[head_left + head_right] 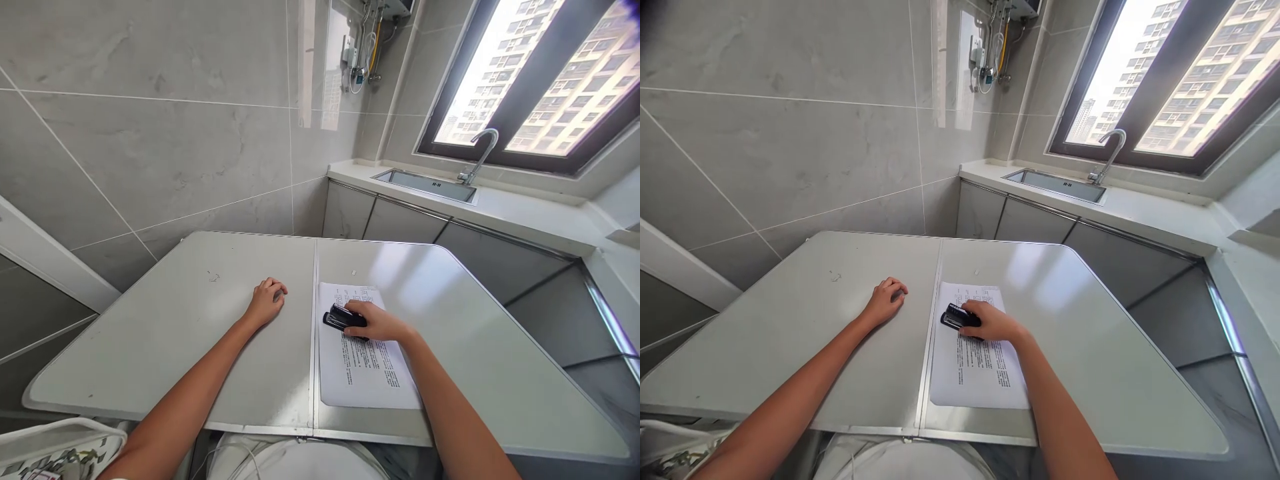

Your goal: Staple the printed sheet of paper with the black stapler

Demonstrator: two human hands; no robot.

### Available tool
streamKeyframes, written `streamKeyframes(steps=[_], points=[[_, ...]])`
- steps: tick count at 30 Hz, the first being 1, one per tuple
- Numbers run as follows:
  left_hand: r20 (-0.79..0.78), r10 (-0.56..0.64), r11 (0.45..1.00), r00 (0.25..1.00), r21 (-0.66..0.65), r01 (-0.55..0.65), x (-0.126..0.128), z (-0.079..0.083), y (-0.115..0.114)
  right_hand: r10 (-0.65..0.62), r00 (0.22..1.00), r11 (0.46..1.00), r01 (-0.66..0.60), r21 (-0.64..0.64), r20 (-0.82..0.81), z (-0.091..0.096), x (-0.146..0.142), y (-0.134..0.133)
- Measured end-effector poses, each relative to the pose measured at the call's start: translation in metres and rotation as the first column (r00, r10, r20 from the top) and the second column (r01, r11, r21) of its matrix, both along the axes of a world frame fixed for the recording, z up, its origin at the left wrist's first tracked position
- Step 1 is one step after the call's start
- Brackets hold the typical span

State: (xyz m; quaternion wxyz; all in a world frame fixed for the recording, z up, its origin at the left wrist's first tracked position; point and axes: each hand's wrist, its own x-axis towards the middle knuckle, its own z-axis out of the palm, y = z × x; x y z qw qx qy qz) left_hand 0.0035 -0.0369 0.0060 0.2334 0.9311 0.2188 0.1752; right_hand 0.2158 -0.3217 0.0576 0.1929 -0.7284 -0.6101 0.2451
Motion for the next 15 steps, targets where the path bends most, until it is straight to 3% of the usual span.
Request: streamKeyframes(steps=[5, 8, 10, 12, 14, 15], points=[[0.007, -0.002, 1.000, 1.000, 0.017, 0.001, 0.000, -0.002, 0.003, -0.020, 1.000, 0.998, 0.021, -0.058, 0.019, 0.001, 0.006, -0.008], [0.009, -0.002, 1.000, 1.000, 0.013, 0.002, 0.000, -0.003, 0.004, 0.009, 0.999, 0.997, -0.013, -0.078, -0.048, 0.002, 0.013, -0.011], [0.008, -0.002, 1.000, 1.000, 0.010, 0.002, 0.000, -0.003, 0.004, -0.018, 0.993, 1.000, 0.017, -0.006, -0.117, -0.001, 0.021, -0.012], [0.011, -0.001, 1.000, 1.000, 0.008, 0.001, 0.000, -0.003, 0.004, -0.123, 0.985, 0.984, 0.137, 0.115, -0.122, -0.010, 0.028, -0.011], [0.018, 0.001, 1.000, 1.000, 0.003, -0.001, 0.000, -0.003, 0.003, -0.196, 0.980, 0.963, 0.199, 0.179, -0.035, -0.023, 0.033, -0.008], [0.022, 0.004, 1.000, 1.000, -0.001, -0.004, 0.000, -0.002, 0.003, -0.180, 0.983, 0.970, 0.173, 0.169, 0.026, -0.031, 0.034, -0.005]])
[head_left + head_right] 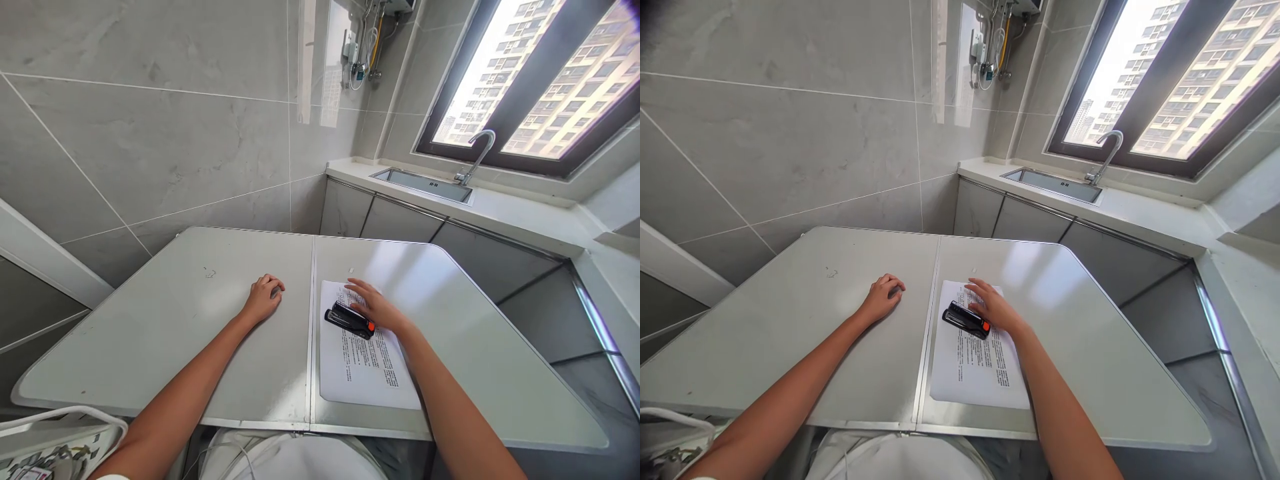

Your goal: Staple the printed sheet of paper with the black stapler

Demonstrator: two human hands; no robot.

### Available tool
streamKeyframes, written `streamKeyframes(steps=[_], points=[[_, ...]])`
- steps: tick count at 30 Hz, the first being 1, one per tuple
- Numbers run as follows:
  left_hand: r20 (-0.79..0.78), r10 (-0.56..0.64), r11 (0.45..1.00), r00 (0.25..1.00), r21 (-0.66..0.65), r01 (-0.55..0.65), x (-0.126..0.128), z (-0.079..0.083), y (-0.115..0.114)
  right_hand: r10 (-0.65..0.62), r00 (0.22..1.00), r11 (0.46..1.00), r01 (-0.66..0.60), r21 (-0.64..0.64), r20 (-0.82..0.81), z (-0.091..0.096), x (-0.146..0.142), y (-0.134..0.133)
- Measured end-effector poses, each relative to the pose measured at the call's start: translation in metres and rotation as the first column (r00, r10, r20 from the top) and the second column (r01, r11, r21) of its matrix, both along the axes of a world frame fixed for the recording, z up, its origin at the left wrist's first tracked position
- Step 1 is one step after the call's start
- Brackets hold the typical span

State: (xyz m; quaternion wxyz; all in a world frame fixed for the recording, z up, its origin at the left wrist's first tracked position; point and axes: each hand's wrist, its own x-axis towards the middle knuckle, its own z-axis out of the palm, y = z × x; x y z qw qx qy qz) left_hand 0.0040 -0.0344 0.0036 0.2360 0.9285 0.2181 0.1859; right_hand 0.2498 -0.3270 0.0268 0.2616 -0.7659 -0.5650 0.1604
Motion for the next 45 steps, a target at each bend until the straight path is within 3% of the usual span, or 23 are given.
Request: streamKeyframes(steps=[3, 6, 15, 18, 22, 28, 31, 35, 38, 41, 43, 45], points=[[0.007, 0.008, 1.000, 1.000, -0.015, -0.008, 0.000, 0.001, -0.001, 0.165, 0.980, 0.981, -0.153, -0.116, 0.107, -0.017, -0.003, 0.009], [0.010, 0.011, 1.000, 1.000, -0.023, -0.011, 0.000, 0.001, -0.002, 0.274, 0.949, 0.957, -0.253, -0.140, 0.158, -0.020, -0.008, 0.019], [0.028, 0.019, 0.998, 0.999, -0.063, -0.018, -0.002, 0.001, 0.000, 0.359, 0.918, 0.932, -0.343, -0.115, 0.169, -0.010, 0.001, 0.035], [0.069, -0.052, 0.996, 0.996, -0.073, 0.057, 0.000, 0.004, -0.006, 0.409, 0.901, 0.912, -0.398, -0.095, 0.147, -0.008, 0.007, 0.031], [0.125, -0.157, 0.976, 0.980, -0.134, 0.173, 0.004, 0.009, -0.015, 0.530, 0.837, 0.848, -0.518, -0.113, 0.135, -0.004, 0.008, 0.031], [0.171, -0.045, 0.973, 0.984, -0.215, 0.082, 0.002, 0.011, -0.012, 0.609, 0.776, 0.793, -0.603, -0.092, 0.163, -0.002, 0.001, 0.054], [0.194, -0.011, 0.970, 0.981, -0.236, 0.058, 0.001, 0.009, -0.007, 0.591, 0.782, 0.805, -0.586, -0.090, 0.198, -0.006, -0.005, 0.068], [0.232, 0.026, 0.960, 0.972, -0.277, 0.040, 0.001, 0.004, 0.005, 0.450, 0.855, 0.892, -0.446, -0.079, 0.256, -0.015, -0.025, 0.083], [0.242, 0.077, 0.953, 0.967, -0.303, 0.000, -0.001, 0.005, 0.024, 0.321, 0.901, 0.947, -0.311, -0.082, 0.291, -0.021, -0.053, 0.095], [0.177, 0.138, 0.929, 0.974, -0.363, -0.066, -0.013, 0.014, 0.051, 0.252, 0.918, 0.968, -0.244, -0.066, 0.307, -0.024, -0.085, 0.111], [0.087, 0.078, 0.893, 0.993, -0.448, -0.031, -0.026, 0.021, 0.069, 0.235, 0.921, 0.972, -0.231, -0.051, 0.311, -0.025, -0.104, 0.124], [0.034, -0.063, 0.834, 0.997, -0.547, 0.071, -0.040, 0.026, 0.085, 0.203, 0.930, 0.979, -0.201, -0.040, 0.307, -0.025, -0.121, 0.139]])
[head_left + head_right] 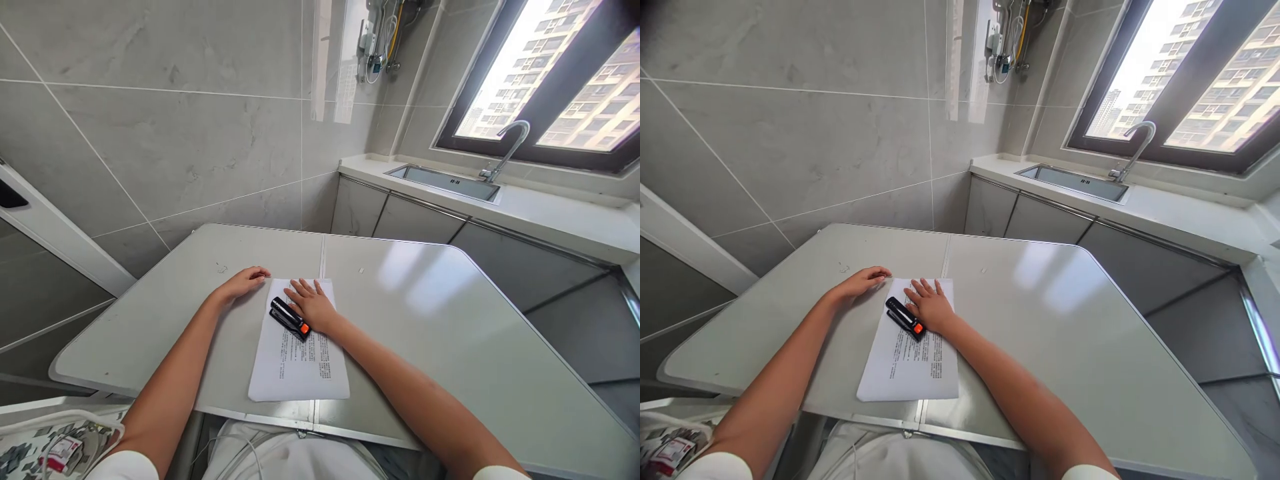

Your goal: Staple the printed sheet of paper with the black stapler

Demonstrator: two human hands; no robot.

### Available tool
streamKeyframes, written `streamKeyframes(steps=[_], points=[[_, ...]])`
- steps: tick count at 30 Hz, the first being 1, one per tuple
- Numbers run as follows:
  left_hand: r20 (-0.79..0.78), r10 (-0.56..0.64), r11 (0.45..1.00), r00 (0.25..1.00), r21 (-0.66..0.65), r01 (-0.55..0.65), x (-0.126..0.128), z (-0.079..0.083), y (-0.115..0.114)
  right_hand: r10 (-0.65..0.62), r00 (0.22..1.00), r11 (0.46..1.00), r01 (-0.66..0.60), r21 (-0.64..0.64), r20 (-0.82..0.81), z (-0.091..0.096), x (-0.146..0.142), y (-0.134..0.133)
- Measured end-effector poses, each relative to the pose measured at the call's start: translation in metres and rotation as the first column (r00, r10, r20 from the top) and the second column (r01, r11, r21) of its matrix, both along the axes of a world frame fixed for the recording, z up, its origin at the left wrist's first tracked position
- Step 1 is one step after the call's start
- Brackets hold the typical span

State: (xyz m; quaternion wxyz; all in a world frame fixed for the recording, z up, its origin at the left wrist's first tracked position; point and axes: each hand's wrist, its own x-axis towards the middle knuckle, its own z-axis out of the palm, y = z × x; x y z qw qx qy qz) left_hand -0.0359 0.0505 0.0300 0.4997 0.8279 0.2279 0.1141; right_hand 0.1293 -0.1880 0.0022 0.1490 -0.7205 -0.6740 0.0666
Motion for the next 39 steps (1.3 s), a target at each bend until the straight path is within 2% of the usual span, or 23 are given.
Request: streamKeyframes(steps=[2, 3, 5, 6, 8, 9, 11, 13, 15, 18, 20, 21, 22, 23, 25, 27, 31, 35, 39], points=[[0.021, -0.052, 0.993, 0.998, -0.105, 0.054, -0.012, 0.001, 0.014, -0.042, 0.999, 0.999, 0.042, 0.004, -0.015, 0.000, -0.013, 0.015], [0.053, -0.006, 0.991, 0.999, -0.134, 0.013, -0.016, 0.000, 0.020, -0.061, 0.998, 0.998, 0.062, 0.009, -0.023, 0.000, -0.019, 0.022], [0.127, 0.211, 0.975, 0.969, -0.104, -0.199, -0.022, -0.005, 0.031, -0.093, 0.995, 0.995, 0.094, 0.017, -0.038, 0.000, -0.029, 0.035], [0.170, 0.340, 0.941, 0.925, -0.061, -0.334, -0.023, -0.009, 0.036, -0.108, 0.993, 0.994, 0.109, 0.020, -0.044, 0.000, -0.033, 0.041], [0.255, 0.531, 0.836, 0.808, -0.004, -0.548, -0.025, -0.016, 0.043, -0.134, 0.989, 0.991, 0.136, 0.020, -0.054, 0.000, -0.040, 0.049], [0.284, 0.582, 0.796, 0.762, -0.008, -0.605, -0.025, -0.019, 0.046, -0.145, 0.988, 0.989, 0.146, 0.018, -0.060, 0.000, -0.042, 0.052], [0.303, 0.614, 0.770, 0.729, -0.030, -0.637, -0.025, -0.025, 0.047, -0.152, 0.986, 0.988, 0.154, 0.020, -0.073, -0.001, -0.045, 0.056], [0.291, 0.584, 0.786, 0.758, 0.032, -0.618, -0.024, -0.028, 0.045, -0.132, 0.987, 0.991, 0.135, 0.023, -0.094, -0.001, -0.046, 0.058], [0.264, 0.503, 0.815, 0.823, 0.173, -0.553, -0.021, -0.030, 0.041, -0.091, 0.988, 0.995, 0.095, 0.026, -0.124, -0.001, -0.042, 0.058], [0.207, 0.285, 0.849, 0.936, 0.398, -0.347, -0.017, -0.031, 0.036, -0.028, 0.982, 0.996, 0.042, 0.075, -0.185, 0.002, -0.021, 0.054], [0.148, 0.154, 0.837, 0.977, 0.506, -0.208, -0.014, -0.033, 0.033, -0.105, 0.972, 0.982, 0.135, 0.131, -0.209, 0.007, 0.009, 0.043], [0.114, 0.114, 0.825, 0.987, 0.543, -0.158, -0.013, -0.033, 0.031, -0.211, 0.954, 0.959, 0.244, 0.144, -0.213, 0.009, 0.028, 0.034], [0.081, 0.092, 0.813, 0.992, 0.569, -0.122, -0.012, -0.034, 0.029, -0.351, 0.915, 0.913, 0.382, 0.144, -0.199, 0.012, 0.049, 0.023], [0.046, 0.080, 0.804, 0.996, 0.588, -0.092, -0.012, -0.034, 0.028, -0.440, 0.878, 0.872, 0.467, 0.144, -0.189, 0.015, 0.071, 0.010], [-0.012, 0.069, 0.792, 0.998, 0.609, -0.047, -0.011, -0.034, 0.024, -0.542, 0.824, 0.813, 0.564, 0.144, -0.166, 0.019, 0.113, -0.017], [-0.038, 0.072, 0.789, 0.997, 0.613, -0.034, -0.011, -0.033, 0.022, -0.588, 0.795, 0.785, 0.605, 0.133, -0.146, 0.020, 0.145, -0.041], [-0.034, 0.082, 0.794, 0.996, 0.606, -0.045, -0.010, -0.033, 0.019, -0.534, 0.832, 0.831, 0.550, 0.087, -0.151, 0.017, 0.175, -0.063], [-0.017, 0.087, 0.806, 0.996, 0.589, -0.060, -0.010, -0.034, 0.019, -0.531, 0.824, 0.826, 0.556, 0.094, -0.199, 0.017, 0.177, -0.051], [0.001, 0.090, 0.821, 0.996, 0.567, -0.075, -0.010, -0.033, 0.018, -0.506, 0.819, 0.822, 0.553, 0.137, -0.270, 0.022, 0.154, -0.003]])
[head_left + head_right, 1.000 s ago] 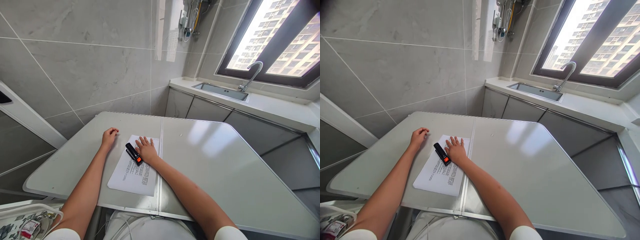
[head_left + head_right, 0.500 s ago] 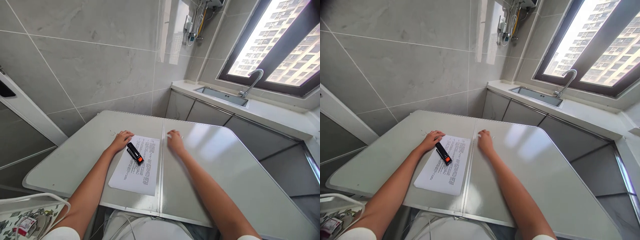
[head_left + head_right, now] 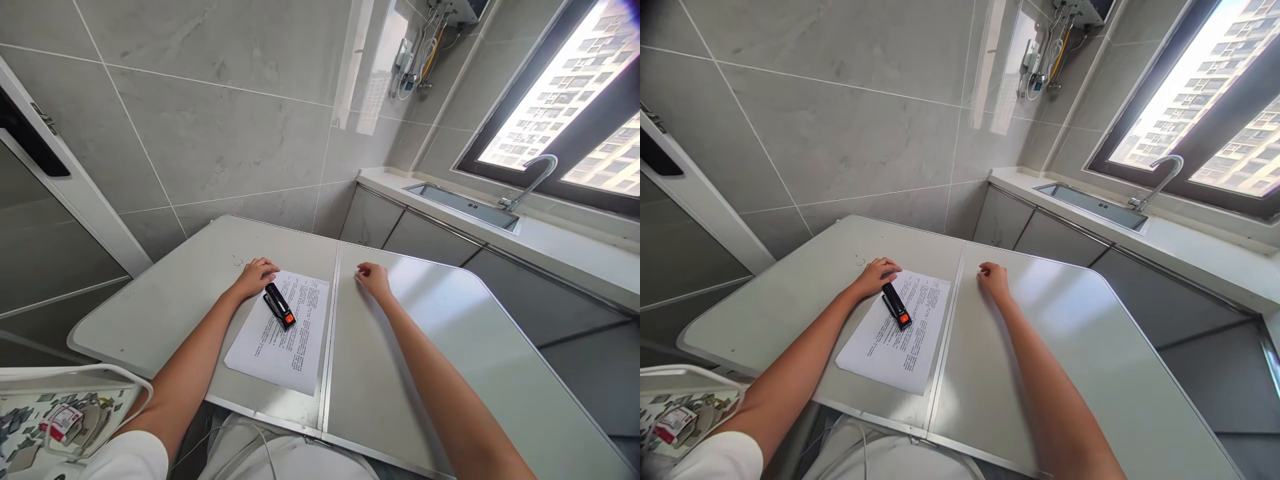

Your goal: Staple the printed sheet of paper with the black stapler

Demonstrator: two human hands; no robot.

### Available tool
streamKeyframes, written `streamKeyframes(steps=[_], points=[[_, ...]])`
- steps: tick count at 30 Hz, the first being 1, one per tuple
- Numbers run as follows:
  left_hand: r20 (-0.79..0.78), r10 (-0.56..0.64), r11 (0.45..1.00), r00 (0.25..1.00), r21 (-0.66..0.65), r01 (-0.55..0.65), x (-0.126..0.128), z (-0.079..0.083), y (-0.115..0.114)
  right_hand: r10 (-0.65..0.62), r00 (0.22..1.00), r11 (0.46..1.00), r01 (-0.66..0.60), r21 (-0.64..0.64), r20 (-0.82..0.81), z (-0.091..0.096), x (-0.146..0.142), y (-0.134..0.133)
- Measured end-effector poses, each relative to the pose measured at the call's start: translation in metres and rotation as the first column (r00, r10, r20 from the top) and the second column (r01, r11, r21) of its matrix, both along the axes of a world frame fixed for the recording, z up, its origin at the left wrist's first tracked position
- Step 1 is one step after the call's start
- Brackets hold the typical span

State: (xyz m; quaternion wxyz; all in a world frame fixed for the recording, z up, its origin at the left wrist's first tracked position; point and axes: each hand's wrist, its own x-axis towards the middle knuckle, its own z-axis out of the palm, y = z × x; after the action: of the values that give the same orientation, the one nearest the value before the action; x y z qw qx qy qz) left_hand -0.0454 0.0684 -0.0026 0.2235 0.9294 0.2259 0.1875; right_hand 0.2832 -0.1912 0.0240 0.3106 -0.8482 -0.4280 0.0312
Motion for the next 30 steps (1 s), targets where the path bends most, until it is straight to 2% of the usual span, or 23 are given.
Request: streamKeyframes(steps=[5, 8, 11, 16, 19, 22, 26, 30], points=[[-0.023, -0.004, 1.000, 1.000, -0.001, 0.004, -0.001, 0.006, -0.002, 0.120, 0.991, 0.992, -0.118, 0.050, -0.052, -0.002, -0.061, 0.090], [-0.042, -0.003, 1.000, 0.999, 0.012, 0.004, -0.002, 0.008, -0.004, 0.164, 0.984, 0.986, -0.161, 0.052, -0.074, -0.003, -0.090, 0.130], [-0.048, 0.002, 1.000, 0.999, 0.012, -0.001, -0.002, 0.009, -0.005, 0.201, 0.977, 0.979, -0.199, 0.038, -0.065, -0.004, -0.104, 0.148], [-0.035, -0.002, 1.000, 0.999, 0.021, 0.003, -0.001, 0.007, -0.004, 0.245, 0.970, 0.969, -0.245, 0.011, 0.008, -0.004, -0.103, 0.145], [-0.028, -0.005, 1.000, 1.000, 0.020, 0.006, -0.001, 0.006, -0.003, 0.205, 0.977, 0.979, -0.205, -0.009, 0.057, 0.000, -0.090, 0.133], [-0.026, -0.006, 1.000, 1.000, 0.018, 0.007, -0.001, 0.005, -0.002, 0.091, 0.990, 0.995, -0.086, -0.050, 0.104, 0.004, -0.063, 0.104], [-0.045, -0.007, 0.999, 0.999, 0.033, 0.008, -0.001, 0.004, -0.002, -0.079, 0.984, 0.981, 0.105, -0.161, 0.161, 0.001, -0.012, 0.028], [-0.076, -0.002, 0.996, 0.997, 0.090, 0.009, 0.001, 0.002, -0.005, -0.150, 0.966, 0.931, 0.210, -0.298, 0.212, -0.002, 0.036, -0.066]])
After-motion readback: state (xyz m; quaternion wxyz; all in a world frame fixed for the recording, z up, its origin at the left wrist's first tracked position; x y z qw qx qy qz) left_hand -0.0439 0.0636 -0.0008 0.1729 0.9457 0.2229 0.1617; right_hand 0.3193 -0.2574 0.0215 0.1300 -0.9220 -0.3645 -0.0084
